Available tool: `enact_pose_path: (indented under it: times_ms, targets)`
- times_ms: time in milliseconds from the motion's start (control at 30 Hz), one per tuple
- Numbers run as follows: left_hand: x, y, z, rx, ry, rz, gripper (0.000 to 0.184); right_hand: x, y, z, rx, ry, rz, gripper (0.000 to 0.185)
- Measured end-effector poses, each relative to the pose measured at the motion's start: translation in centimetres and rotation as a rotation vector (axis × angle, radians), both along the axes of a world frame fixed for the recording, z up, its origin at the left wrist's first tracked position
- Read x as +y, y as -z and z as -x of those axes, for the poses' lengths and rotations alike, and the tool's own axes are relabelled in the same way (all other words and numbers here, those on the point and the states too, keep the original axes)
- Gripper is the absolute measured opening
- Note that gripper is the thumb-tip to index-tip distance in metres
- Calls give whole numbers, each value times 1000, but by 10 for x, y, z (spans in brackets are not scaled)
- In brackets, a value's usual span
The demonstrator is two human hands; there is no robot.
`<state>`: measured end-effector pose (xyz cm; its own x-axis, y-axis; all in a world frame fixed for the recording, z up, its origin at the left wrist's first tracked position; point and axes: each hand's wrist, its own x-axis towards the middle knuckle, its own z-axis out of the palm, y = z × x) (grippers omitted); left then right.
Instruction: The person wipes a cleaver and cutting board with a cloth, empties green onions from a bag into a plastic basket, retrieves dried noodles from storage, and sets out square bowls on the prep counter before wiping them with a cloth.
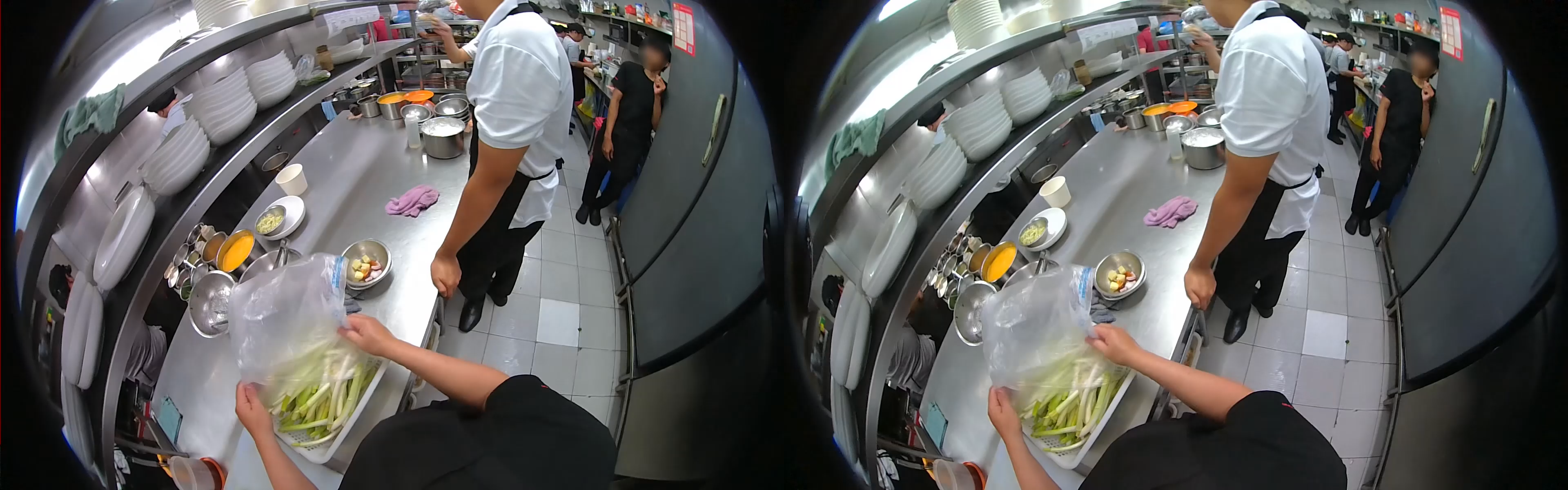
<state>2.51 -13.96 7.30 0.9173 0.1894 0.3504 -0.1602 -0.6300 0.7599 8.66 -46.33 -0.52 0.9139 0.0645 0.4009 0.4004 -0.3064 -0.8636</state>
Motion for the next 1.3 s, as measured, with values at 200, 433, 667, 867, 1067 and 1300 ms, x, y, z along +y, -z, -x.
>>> enact_pose_path:
  times_ms: [200,433,667,867,1067,1300]
  targets:
    - [-15,7,-35,-24,5,110,25,-1,12,-2,-38,-18,37,24]
    - [-47,53,-21,220,-19,-560,24,1,16,-2,-246,8,-12,23]
    - [-70,78,-5,54,-214,-600,24,-1,16,-2,-206,0,6,15]
    - [-78,75,-4,51,-251,-599,21,1,23,-4,-246,43,7,14]
    - [-69,86,-8,125,-303,-644,20,-6,16,1,-203,-20,-18,13]
    - [-75,81,-8,139,-297,-633,18,-9,14,1,-191,-43,-9,13]
